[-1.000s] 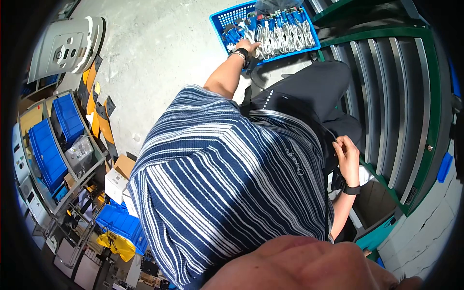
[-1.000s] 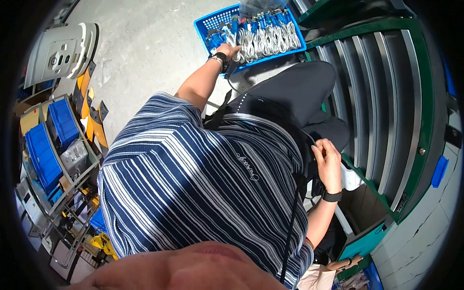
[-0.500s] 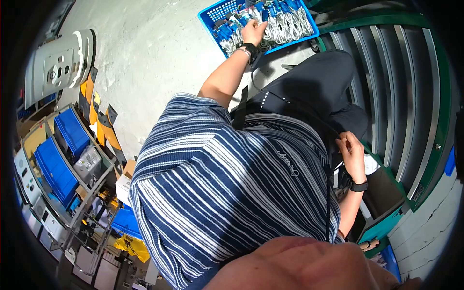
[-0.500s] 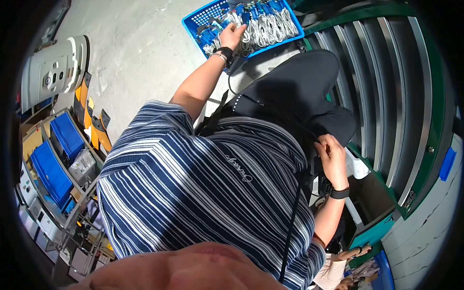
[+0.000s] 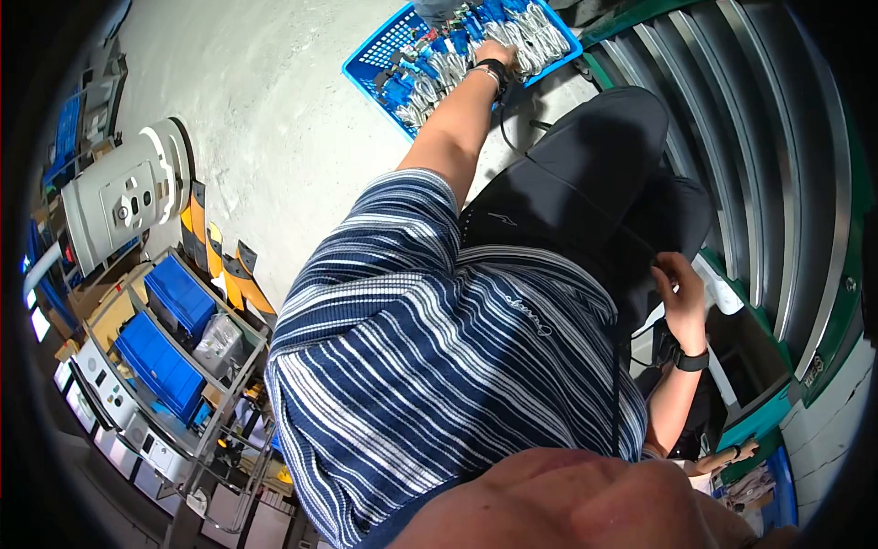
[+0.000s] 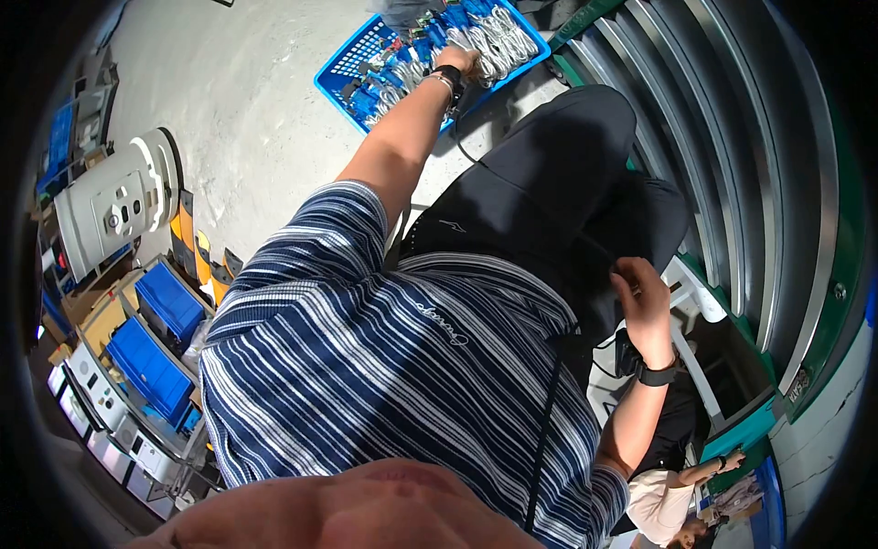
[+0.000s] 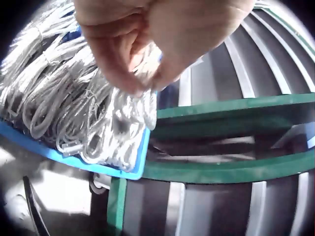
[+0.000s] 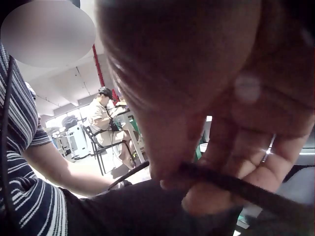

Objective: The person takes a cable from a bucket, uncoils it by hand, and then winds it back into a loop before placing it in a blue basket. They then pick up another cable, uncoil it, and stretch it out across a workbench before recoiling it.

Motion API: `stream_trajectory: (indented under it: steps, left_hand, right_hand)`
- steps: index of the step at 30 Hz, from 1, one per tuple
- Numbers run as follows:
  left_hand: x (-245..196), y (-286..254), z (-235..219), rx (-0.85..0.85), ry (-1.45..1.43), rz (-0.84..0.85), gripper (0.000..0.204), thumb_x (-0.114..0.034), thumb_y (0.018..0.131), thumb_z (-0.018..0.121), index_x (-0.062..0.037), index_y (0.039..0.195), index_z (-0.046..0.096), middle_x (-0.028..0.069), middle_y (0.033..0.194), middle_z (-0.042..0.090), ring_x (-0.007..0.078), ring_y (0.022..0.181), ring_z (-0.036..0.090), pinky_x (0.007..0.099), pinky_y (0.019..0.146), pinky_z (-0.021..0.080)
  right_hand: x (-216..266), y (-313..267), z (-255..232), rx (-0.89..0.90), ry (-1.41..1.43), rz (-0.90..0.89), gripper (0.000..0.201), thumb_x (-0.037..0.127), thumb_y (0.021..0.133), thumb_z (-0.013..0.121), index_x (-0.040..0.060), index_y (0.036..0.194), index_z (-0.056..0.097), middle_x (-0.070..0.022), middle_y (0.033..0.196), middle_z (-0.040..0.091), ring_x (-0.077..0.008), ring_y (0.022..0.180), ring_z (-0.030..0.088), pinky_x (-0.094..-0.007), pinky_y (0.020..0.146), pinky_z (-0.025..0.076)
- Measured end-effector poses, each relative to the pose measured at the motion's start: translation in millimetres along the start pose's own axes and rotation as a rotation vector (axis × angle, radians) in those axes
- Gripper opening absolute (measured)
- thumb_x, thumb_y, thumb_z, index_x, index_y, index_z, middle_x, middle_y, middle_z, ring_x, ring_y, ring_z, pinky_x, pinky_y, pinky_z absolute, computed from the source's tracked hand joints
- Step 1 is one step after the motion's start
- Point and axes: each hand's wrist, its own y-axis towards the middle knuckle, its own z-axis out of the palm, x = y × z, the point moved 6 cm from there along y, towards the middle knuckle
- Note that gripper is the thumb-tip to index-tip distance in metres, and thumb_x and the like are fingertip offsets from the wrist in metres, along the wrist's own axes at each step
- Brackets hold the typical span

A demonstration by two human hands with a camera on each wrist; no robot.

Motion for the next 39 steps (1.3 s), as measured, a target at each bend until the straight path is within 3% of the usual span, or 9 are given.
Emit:
stream_trajectory:
  steps: [3, 6, 12, 18, 22, 27, 30, 35, 39]
  left_hand:
    - [-7.9, -3.5, 10.8, -0.015, 0.068, 0.085, 0.058, -0.049, 0.078, 0.071, 0.0051, 0.100, 0.070, 0.0237, 0.106, 0.068, 0.0357, 0.101, 0.066, 0.0409, 0.092, 0.051]
    - [1.1, -9.2, 8.7, -0.031, -0.078, -0.020, 0.055, -0.045, 0.078, 0.074, 0.0042, 0.101, 0.070, 0.0227, 0.107, 0.068, 0.0349, 0.101, 0.067, 0.0401, 0.091, 0.051]
    - [-26.1, -27.8, 1.9, -0.031, 0.037, -0.082, 0.055, -0.045, 0.081, 0.073, 0.0031, 0.107, 0.069, 0.0234, 0.112, 0.067, 0.0345, 0.106, 0.065, 0.0413, 0.092, 0.051]
    - [-27.7, -37.7, 8.2, -0.001, 0.172, 0.048, 0.056, -0.051, 0.089, 0.059, 0.0028, 0.098, 0.071, 0.0251, 0.103, 0.068, 0.0373, 0.104, 0.065, 0.0424, 0.089, 0.050]
    - [-26.2, -26.6, 18.0, -0.029, 0.172, -0.035, 0.051, -0.049, 0.089, 0.058, -0.0014, 0.097, 0.072, 0.0223, 0.102, 0.069, 0.0370, 0.103, 0.065, 0.0435, 0.088, 0.051]
    - [-16.7, 0.5, 43.0, -0.030, 0.225, -0.039, 0.029, -0.030, 0.082, 0.061, -0.0059, 0.086, 0.076, 0.0169, 0.097, 0.072, 0.0336, 0.101, 0.067, 0.0420, 0.086, 0.052]
    - [-23.5, -12.0, 35.8, -0.037, 0.153, -0.109, 0.038, -0.036, 0.085, 0.060, -0.0028, 0.095, 0.074, 0.0191, 0.101, 0.071, 0.0340, 0.105, 0.065, 0.0416, 0.090, 0.051]
    - [-25.8, -34.2, 22.9, 0.000, 0.251, 0.092, 0.065, -0.055, 0.087, 0.059, 0.0053, 0.108, 0.067, 0.0272, 0.112, 0.065, 0.0403, 0.109, 0.061, 0.0439, 0.093, 0.049]
    - [-37.0, -44.6, 21.3, -0.014, 0.209, 0.040, 0.054, -0.047, 0.082, 0.067, 0.0028, 0.103, 0.070, 0.0233, 0.109, 0.067, 0.0360, 0.105, 0.065, 0.0431, 0.091, 0.052]
  right_hand:
    - [-16.1, -5.8, -1.2, 0.012, 0.072, 0.080, 0.014, -0.001, 0.087, 0.063, -0.0018, 0.100, 0.060, -0.0078, 0.085, 0.062, -0.0142, 0.070, 0.058, -0.0256, 0.065, 0.046]
    - [-25.1, -0.9, 3.4, -0.003, 0.096, 0.073, 0.014, -0.002, 0.086, 0.062, -0.0018, 0.099, 0.060, -0.0089, 0.085, 0.062, -0.0160, 0.069, 0.058, -0.0268, 0.065, 0.046]
    - [-27.6, 8.3, -0.7, 0.039, 0.084, 0.069, 0.014, -0.002, 0.085, 0.062, -0.0018, 0.099, 0.060, -0.0094, 0.086, 0.062, -0.0177, 0.069, 0.059, -0.0274, 0.065, 0.046]
    - [-28.9, 10.7, -1.5, 0.043, 0.136, 0.034, 0.014, -0.003, 0.085, 0.062, -0.0011, 0.099, 0.060, -0.0100, 0.086, 0.061, -0.0177, 0.070, 0.058, -0.0268, 0.064, 0.045]
    - [-26.0, 13.4, 2.0, 0.063, 0.125, 0.021, 0.014, -0.002, 0.086, 0.063, -0.0010, 0.099, 0.060, -0.0097, 0.086, 0.061, -0.0176, 0.070, 0.059, -0.0270, 0.064, 0.045]
    - [-27.5, 10.8, 1.4, 0.059, 0.144, 0.046, 0.014, -0.002, 0.086, 0.063, -0.0012, 0.100, 0.060, -0.0103, 0.088, 0.061, -0.0183, 0.070, 0.059, -0.0273, 0.064, 0.045]
    - [-29.8, 3.7, -0.8, 0.045, 0.173, 0.045, 0.014, -0.002, 0.086, 0.063, -0.0013, 0.100, 0.060, -0.0103, 0.087, 0.060, -0.0178, 0.069, 0.058, -0.0273, 0.063, 0.045]
    - [-28.7, 0.7, 2.0, 0.044, 0.151, -0.001, 0.015, -0.001, 0.087, 0.063, -0.0018, 0.101, 0.060, -0.0101, 0.085, 0.058, -0.0175, 0.069, 0.057, -0.0271, 0.063, 0.044]
    - [-36.7, -3.3, 2.4, 0.030, 0.208, 0.002, 0.015, -0.001, 0.087, 0.063, -0.0020, 0.101, 0.060, -0.0103, 0.085, 0.058, -0.0178, 0.068, 0.056, -0.0272, 0.063, 0.044]
